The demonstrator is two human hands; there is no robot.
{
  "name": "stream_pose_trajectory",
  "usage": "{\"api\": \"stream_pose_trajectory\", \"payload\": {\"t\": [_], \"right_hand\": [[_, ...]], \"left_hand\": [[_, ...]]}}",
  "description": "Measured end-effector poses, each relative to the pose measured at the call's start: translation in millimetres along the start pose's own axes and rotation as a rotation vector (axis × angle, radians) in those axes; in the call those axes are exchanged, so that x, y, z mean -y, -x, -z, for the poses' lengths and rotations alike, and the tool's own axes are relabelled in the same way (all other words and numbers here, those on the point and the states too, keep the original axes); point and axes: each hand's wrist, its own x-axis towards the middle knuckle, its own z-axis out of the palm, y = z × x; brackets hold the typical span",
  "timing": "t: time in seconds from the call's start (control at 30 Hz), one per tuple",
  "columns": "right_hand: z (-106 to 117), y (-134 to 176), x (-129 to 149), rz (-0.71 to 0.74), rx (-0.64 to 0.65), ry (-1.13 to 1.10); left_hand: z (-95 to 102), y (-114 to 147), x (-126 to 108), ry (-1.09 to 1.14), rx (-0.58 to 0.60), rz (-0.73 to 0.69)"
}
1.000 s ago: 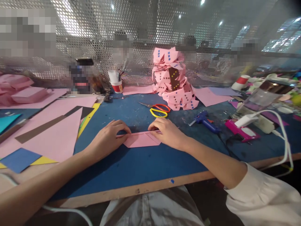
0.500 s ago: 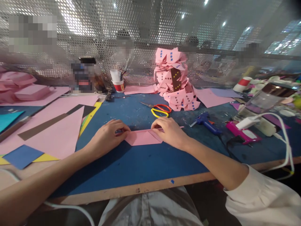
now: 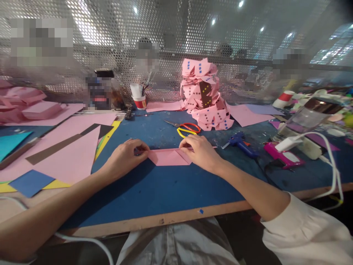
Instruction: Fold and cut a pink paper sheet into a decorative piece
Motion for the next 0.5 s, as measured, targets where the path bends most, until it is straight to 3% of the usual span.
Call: {"api": "stream_pose_trajectory", "payload": {"t": [0.5], "right_hand": [[4.6,-2.8,-9.5,0.007,-0.028,0.001]], "left_hand": [[4.2,-1.7,5.7,0.006,0.018,0.01]]}}
